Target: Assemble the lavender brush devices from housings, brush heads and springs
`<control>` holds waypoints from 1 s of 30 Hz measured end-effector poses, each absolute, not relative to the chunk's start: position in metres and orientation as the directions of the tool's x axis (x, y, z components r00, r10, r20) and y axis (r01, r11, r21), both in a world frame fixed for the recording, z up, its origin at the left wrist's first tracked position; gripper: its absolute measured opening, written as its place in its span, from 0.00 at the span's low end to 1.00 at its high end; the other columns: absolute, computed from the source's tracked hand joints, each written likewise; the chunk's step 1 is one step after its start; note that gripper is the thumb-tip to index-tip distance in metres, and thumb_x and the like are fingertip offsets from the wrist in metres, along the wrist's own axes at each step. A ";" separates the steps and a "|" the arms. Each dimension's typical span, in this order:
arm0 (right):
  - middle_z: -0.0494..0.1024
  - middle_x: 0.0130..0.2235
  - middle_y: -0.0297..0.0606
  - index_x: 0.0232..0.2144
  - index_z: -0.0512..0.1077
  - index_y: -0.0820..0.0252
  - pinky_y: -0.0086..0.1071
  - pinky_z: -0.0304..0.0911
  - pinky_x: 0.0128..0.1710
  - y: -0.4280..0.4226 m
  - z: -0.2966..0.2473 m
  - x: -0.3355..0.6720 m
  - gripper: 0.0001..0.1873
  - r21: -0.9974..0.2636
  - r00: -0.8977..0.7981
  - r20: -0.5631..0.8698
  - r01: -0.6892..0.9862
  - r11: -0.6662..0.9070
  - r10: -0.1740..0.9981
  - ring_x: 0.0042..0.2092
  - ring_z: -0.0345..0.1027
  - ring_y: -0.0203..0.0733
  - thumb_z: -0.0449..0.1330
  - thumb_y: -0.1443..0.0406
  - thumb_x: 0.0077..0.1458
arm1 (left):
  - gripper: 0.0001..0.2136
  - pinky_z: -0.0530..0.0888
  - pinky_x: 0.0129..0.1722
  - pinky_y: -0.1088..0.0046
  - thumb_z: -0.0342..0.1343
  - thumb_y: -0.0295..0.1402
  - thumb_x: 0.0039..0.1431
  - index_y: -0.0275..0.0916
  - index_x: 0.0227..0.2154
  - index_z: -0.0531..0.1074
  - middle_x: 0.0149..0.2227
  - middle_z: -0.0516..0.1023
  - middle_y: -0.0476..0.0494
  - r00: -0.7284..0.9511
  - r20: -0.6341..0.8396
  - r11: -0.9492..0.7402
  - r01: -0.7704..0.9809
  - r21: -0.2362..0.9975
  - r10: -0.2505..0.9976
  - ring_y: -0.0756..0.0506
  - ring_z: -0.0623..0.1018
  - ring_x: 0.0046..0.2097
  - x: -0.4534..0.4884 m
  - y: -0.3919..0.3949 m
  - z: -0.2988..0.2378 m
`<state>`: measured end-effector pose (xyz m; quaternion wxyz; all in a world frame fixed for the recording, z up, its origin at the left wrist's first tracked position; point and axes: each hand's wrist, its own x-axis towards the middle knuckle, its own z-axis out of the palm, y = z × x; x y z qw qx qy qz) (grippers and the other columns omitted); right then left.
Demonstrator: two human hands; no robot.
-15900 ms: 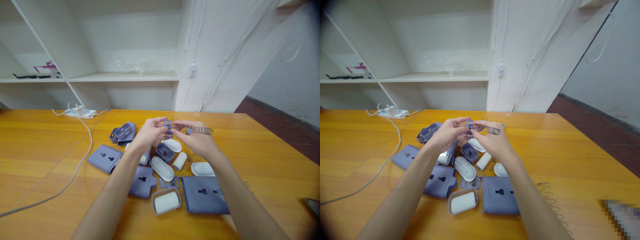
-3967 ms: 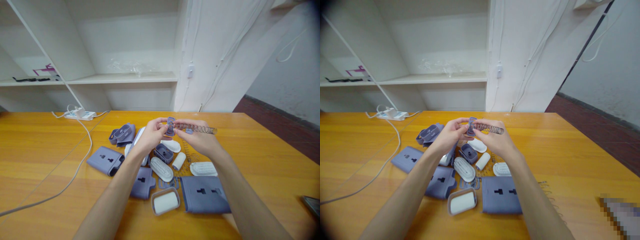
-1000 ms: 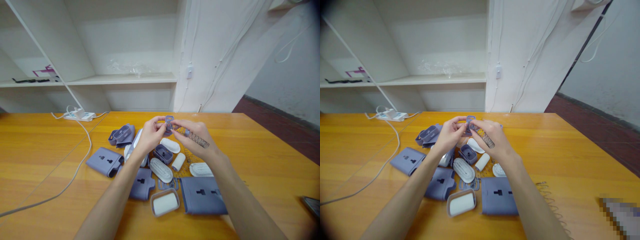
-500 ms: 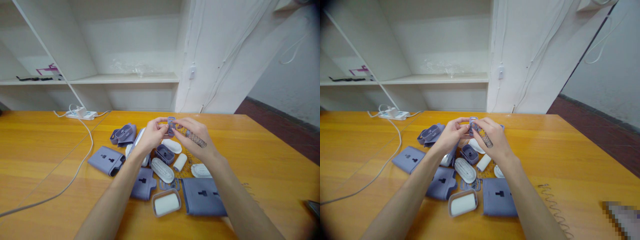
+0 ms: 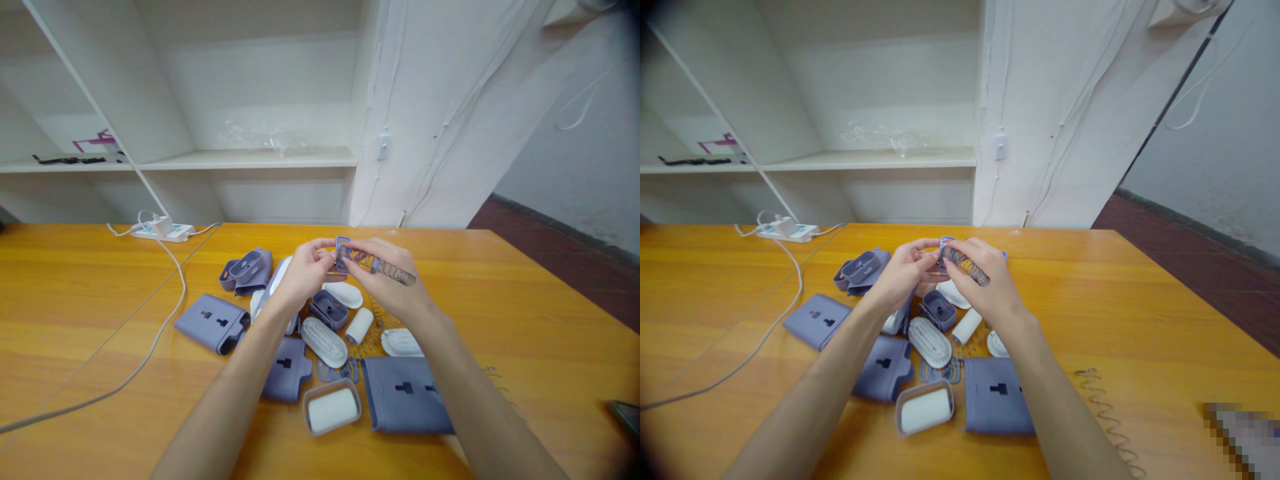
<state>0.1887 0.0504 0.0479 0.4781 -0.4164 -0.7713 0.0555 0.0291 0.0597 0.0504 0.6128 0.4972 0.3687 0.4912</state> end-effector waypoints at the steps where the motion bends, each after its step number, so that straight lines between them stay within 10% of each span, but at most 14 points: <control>1: 0.80 0.37 0.38 0.41 0.78 0.59 0.33 0.68 0.39 0.050 0.048 0.188 0.11 -0.510 -0.178 0.673 0.591 0.625 0.718 0.38 0.75 0.41 0.62 0.68 0.53 | 0.10 0.79 0.38 0.64 0.58 0.27 0.57 0.33 0.43 0.71 0.32 0.81 0.42 0.254 0.027 0.034 -0.235 0.971 0.967 0.47 0.80 0.31 0.029 0.060 0.051; 15: 0.82 0.35 0.41 0.34 0.77 0.62 0.39 0.71 0.41 0.052 0.054 0.188 0.13 -0.884 0.029 0.417 0.247 0.398 0.908 0.37 0.76 0.44 0.67 0.60 0.47 | 0.23 0.77 0.40 0.64 0.67 0.25 0.47 0.38 0.47 0.68 0.40 0.80 0.41 0.394 0.054 0.108 -0.377 0.920 0.918 0.46 0.80 0.38 0.016 0.062 0.049; 30: 0.82 0.33 0.42 0.32 0.78 0.63 0.39 0.71 0.39 0.044 0.065 0.184 0.13 -0.860 0.139 0.436 0.355 0.366 0.889 0.36 0.76 0.45 0.67 0.59 0.47 | 0.29 0.77 0.43 0.64 0.69 0.25 0.44 0.36 0.51 0.68 0.39 0.81 0.40 0.329 0.115 0.027 -0.397 0.918 0.937 0.46 0.81 0.38 0.028 0.061 0.046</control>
